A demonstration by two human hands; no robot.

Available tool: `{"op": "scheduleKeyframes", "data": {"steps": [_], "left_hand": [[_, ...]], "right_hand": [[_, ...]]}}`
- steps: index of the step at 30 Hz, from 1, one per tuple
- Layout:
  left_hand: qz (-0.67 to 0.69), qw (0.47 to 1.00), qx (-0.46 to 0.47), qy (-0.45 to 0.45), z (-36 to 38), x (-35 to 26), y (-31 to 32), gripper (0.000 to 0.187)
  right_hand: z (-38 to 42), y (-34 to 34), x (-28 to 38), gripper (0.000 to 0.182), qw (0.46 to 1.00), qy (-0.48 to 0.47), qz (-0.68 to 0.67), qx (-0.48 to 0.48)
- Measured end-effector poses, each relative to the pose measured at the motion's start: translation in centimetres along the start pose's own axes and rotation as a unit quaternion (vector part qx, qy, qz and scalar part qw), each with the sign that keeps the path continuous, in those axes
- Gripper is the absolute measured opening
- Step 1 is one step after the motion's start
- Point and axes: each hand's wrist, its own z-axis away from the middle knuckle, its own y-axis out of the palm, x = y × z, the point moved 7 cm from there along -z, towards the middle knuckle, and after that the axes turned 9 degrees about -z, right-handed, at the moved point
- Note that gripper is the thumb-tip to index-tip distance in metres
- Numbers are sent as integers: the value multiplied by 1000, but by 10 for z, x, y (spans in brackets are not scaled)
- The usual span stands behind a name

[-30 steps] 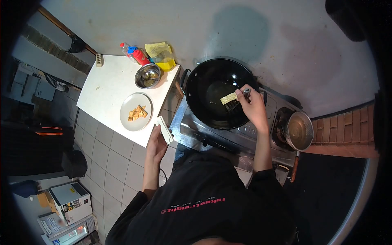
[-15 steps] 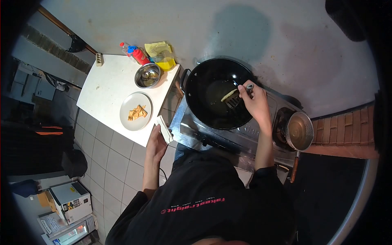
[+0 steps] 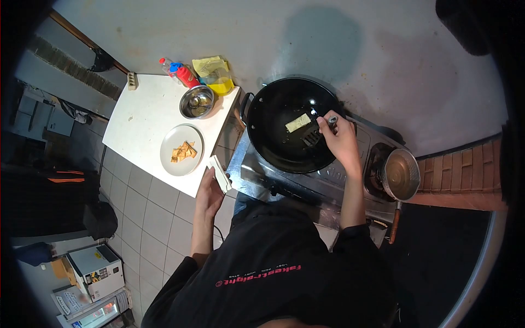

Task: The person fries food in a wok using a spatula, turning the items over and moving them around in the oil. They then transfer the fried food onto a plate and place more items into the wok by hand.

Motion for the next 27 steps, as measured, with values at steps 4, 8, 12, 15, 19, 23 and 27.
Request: {"op": "scheduleKeyframes", "data": {"steps": [4,8,12,15,19,23,27], "left_hand": [[-1,1000,9,-5,-1,1,2,26],[1,1000,1,-7,0,0,2,24],[1,1000,-8,-8,2,-1,0,25],[-8,1000,-16,-9,4,-2,0,26],[-4,1000,-12,-5,4,-1,-2,28],[-9,1000,-6,-4,5,-1,1,28],[-1,1000,0,-2,5,1,-3,28]], "right_hand": [[3,9,-4,28,1000,7,-20,0],[1,14,-11,28,998,14,-65,-7],[-2,12,-16,29,997,-1,-69,-21],[-6,8,-14,28,997,-22,-72,-34],[-7,4,-2,28,997,-23,-54,-42],[-11,6,0,29,997,-19,-58,-39],[-14,6,0,30,997,-21,-55,-40]]}}
